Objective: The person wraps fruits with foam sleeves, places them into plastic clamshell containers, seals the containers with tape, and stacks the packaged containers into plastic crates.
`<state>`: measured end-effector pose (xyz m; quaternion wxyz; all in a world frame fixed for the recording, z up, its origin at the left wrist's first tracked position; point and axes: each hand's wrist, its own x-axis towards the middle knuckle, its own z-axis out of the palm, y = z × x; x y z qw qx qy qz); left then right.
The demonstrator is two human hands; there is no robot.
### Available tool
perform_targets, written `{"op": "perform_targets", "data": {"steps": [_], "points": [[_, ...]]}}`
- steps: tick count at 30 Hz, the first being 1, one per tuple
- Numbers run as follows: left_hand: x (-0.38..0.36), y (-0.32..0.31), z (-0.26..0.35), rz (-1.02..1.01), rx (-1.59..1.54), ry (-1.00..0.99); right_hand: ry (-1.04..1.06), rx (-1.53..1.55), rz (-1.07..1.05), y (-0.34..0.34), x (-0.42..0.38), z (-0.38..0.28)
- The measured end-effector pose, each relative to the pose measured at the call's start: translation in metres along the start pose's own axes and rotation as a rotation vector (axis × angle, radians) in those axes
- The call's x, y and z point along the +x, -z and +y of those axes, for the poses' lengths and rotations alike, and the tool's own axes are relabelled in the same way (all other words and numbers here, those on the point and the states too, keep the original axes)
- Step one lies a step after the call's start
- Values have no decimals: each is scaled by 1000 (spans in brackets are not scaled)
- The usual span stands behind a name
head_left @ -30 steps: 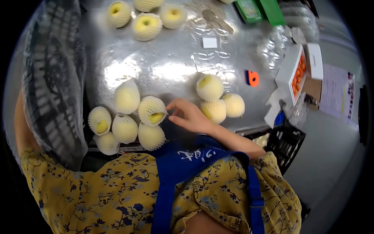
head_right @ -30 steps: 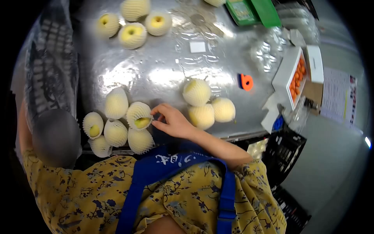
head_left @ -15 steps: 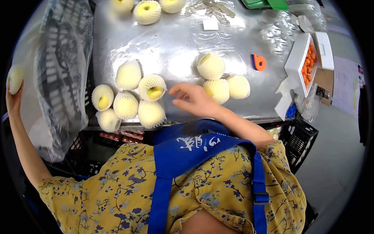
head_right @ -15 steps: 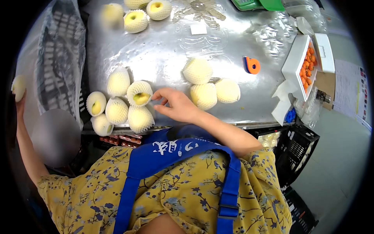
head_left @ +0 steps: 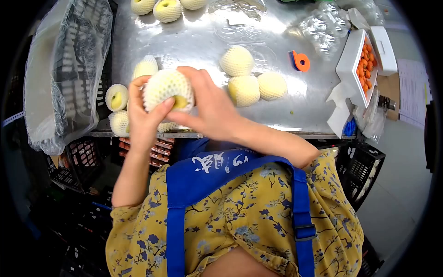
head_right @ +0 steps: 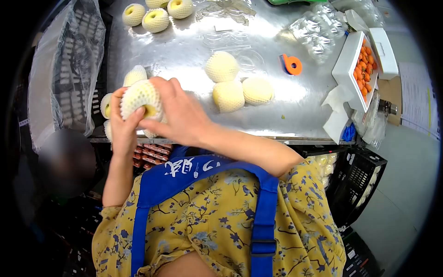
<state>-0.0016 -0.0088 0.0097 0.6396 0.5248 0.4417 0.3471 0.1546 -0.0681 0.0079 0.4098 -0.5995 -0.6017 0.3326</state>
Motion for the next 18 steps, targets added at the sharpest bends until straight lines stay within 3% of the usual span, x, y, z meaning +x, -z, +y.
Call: {"op": "perform_targets", "data": {"steps": [5, 7, 10, 13, 16, 18], "points": [[-5, -32, -37, 27, -46, 13, -63, -95, 75, 19, -12, 20], [-9, -42, -29, 19, -367, 168, 53, -115, 199, 19, -13, 20], [-10, -45, -41, -36, -438, 226, 220, -205, 281, 17, -19, 25], [-18, -50, -44, -26, -359, 126, 208, -176, 270, 19, -26, 35], [-13, -44, -50, -73, -399, 96, -428, 895, 135, 22, -31, 36], [-11, -36, -46, -152, -473, 166, -576, 1284, 118, 27, -30, 36]]}}
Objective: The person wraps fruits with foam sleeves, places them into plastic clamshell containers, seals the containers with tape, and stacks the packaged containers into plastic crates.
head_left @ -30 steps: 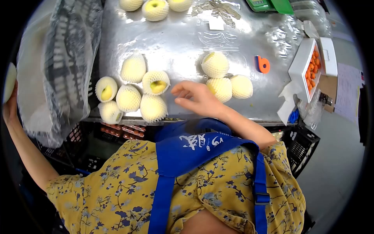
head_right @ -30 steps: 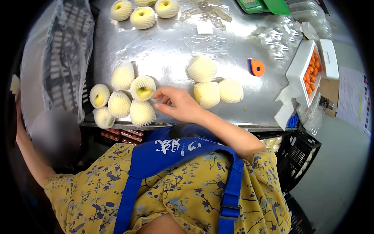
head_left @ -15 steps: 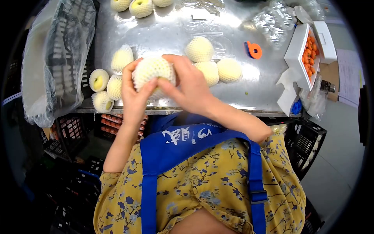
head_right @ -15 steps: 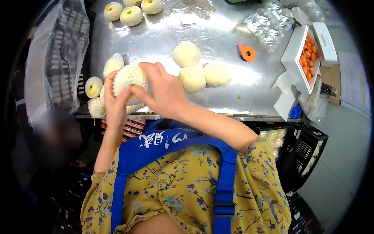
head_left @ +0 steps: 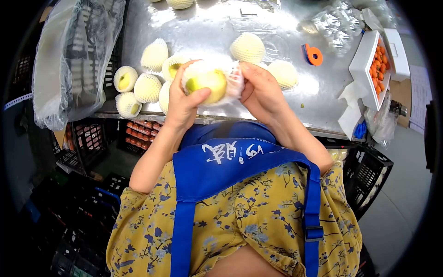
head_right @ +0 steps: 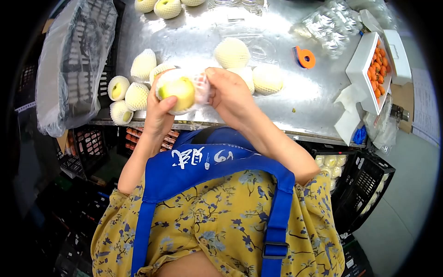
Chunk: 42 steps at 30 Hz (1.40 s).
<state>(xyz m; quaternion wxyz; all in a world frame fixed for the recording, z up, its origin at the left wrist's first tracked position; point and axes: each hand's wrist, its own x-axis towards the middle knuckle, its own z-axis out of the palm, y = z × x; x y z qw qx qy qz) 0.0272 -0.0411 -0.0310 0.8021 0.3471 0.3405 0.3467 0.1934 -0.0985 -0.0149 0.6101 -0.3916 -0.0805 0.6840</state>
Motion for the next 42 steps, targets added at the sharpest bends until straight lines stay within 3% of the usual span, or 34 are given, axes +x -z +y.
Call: {"op": "perform_targets", "data": {"steps": [2, 4, 6, 9, 10, 14, 17, 20, 24, 27, 30, 33, 42], "points": [[-1, 7, 1, -82, -116, 82, -147, 216, -36, -3, -2, -11], [-5, 5, 3, -125, -164, 163, -130, 77, -73, 7, 3, -20], [-4, 8, -3, -201, -504, 243, -65, -78, -51, 11, 14, -22], [-4, 10, -9, -291, -770, 301, 139, -789, -104, 47, 30, 19], [-6, 6, -8, -252, -678, 287, 123, -717, -123, 45, 23, 24], [-6, 6, 0, -231, -397, 182, 488, -1034, 127, 27, 17, -6], [-4, 11, 5, -265, -261, 117, 848, -1075, -60, 17, 1, -29], [-3, 10, 9, -288, -170, 80, 977, -1452, -158, -19, -18, -38], [0, 4, 15, -312, -90, 137, 999, -1610, -111, -21, -16, -27], [0, -11, 20, -215, -64, 225, 1173, -1637, -176, -7, -5, -18], [2, -7, 15, -252, -151, 250, 899, -1345, -247, -12, -9, -22], [3, -6, 6, -216, -187, 258, 806, -1271, -225, -12, -11, -23], [4, -5, -4, -291, -339, 241, 744, -1249, -124, -17, -10, -11]]}}
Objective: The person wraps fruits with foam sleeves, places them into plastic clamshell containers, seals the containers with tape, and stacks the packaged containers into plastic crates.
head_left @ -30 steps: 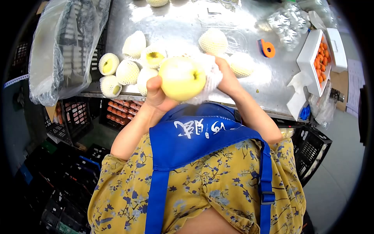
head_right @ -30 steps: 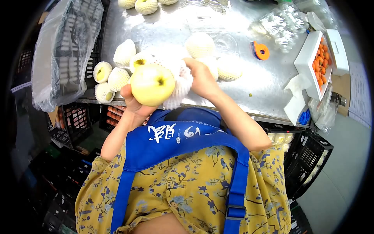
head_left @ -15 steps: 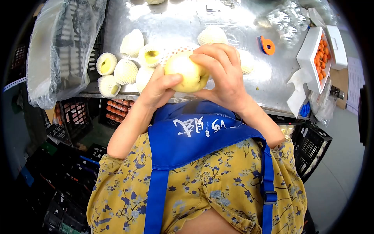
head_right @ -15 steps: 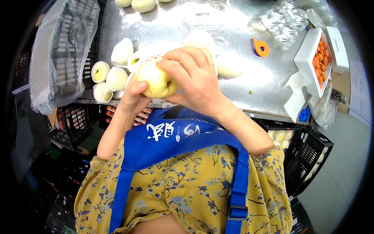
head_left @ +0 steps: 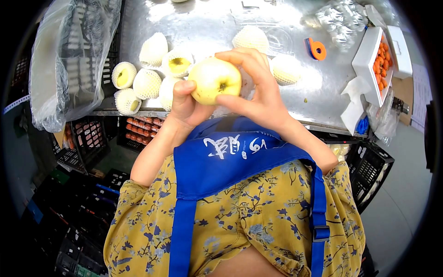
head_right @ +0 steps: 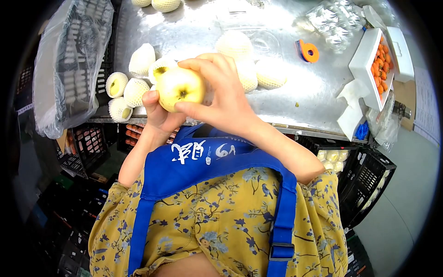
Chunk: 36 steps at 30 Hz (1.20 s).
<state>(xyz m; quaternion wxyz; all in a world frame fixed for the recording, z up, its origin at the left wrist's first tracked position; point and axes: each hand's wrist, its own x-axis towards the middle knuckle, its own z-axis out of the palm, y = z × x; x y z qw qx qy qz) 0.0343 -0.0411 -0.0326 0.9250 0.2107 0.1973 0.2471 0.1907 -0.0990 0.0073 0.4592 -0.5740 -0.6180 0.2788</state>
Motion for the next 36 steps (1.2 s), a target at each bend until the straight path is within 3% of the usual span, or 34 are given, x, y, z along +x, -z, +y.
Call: {"op": "perform_targets", "data": {"steps": [17, 21, 24, 27, 28, 31, 32, 36], "points": [[4, 10, -7, 92, -180, 33, -225, 107, -99, 2, 5, 11], [2, 4, -3, 140, 80, 18, -265, 184, -168, 7, 6, 18], [0, -10, 10, 218, 392, -43, -239, 473, -168, 12, -2, 39], [4, -21, 20, 194, 1037, -360, -530, 662, -94, 16, -18, 49], [6, -18, 17, 230, 1167, -450, -657, 866, -149, 18, -20, 49], [9, -31, 10, 181, 1488, -503, -673, 1089, -109, 3, -24, 37], [10, -41, 12, 157, 1588, -608, -680, 1089, -32, -2, -22, 27], [9, -34, 13, 108, 743, -393, -771, 1644, -172, 6, -26, 52]]}}
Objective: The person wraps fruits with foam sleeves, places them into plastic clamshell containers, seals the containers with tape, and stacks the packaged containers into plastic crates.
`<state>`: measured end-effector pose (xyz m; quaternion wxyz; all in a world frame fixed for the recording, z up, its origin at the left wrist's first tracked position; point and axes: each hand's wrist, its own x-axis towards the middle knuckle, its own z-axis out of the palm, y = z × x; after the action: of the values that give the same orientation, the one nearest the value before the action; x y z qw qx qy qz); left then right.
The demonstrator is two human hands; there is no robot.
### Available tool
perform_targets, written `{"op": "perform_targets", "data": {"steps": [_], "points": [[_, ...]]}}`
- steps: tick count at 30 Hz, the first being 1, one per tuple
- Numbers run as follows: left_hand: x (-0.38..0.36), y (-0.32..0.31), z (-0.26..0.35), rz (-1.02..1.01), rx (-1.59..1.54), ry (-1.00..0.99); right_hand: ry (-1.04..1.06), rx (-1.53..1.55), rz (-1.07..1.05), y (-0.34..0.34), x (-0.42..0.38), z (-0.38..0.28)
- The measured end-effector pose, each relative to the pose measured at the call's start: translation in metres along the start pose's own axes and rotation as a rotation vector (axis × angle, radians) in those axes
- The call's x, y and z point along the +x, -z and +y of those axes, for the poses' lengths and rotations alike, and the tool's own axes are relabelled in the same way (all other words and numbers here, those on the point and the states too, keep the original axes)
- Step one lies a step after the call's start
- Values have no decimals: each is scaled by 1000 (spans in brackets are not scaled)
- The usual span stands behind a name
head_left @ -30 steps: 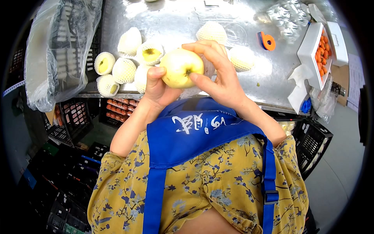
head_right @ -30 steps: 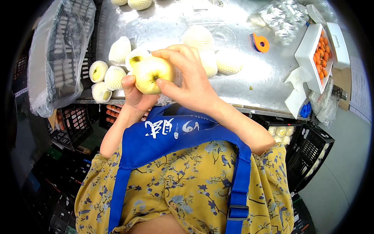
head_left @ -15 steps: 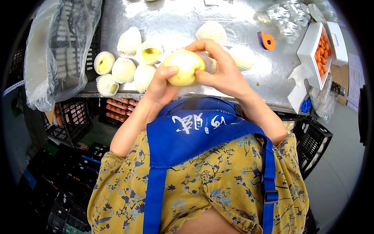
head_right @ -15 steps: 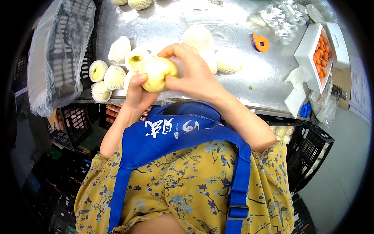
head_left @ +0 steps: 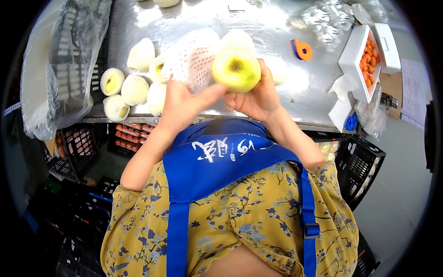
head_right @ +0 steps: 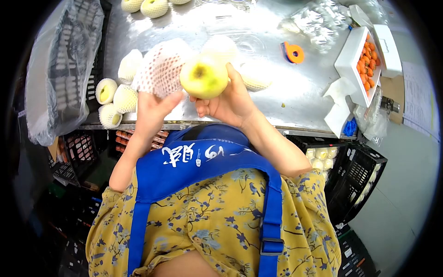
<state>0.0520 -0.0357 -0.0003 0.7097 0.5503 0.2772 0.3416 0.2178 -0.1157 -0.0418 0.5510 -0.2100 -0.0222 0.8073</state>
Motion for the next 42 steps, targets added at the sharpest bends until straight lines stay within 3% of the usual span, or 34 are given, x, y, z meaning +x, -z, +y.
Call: {"op": "perform_targets", "data": {"steps": [3, 6, 9, 12, 15, 16, 20, 23, 27, 33, 39, 42], "points": [[-5, 8, -15, 128, -119, 63, -14, 33, -158, 14, 1, 0], [-8, 15, -18, 118, -169, 131, -38, 10, -170, 19, 5, 1], [-11, 17, -21, 132, -236, 179, -31, 5, -22, 9, 4, 3], [-10, 10, -19, 225, -343, 238, 17, -98, -35, 9, 5, 0], [-11, 15, -23, 186, -422, 393, 190, -454, 180, -9, 4, -1], [-11, 12, -20, 157, -460, 437, 237, -467, 144, -4, 5, -3], [-10, 6, -17, 70, -590, 587, 504, -1169, 56, -20, 5, -16], [-11, 8, -15, -56, -888, 571, 887, -1900, -18, -34, 6, -21], [-6, 11, -18, -30, -859, 549, 795, -1365, 115, -37, 8, -8], [-7, 20, -41, -114, -1179, 514, 761, -1613, 28, -49, 5, -18], [-6, 21, -45, -163, -1170, 415, 784, -1566, 48, -61, 7, -14], [-11, 26, -45, -102, -947, 449, 745, -1547, 80, -65, 7, -10]]}}
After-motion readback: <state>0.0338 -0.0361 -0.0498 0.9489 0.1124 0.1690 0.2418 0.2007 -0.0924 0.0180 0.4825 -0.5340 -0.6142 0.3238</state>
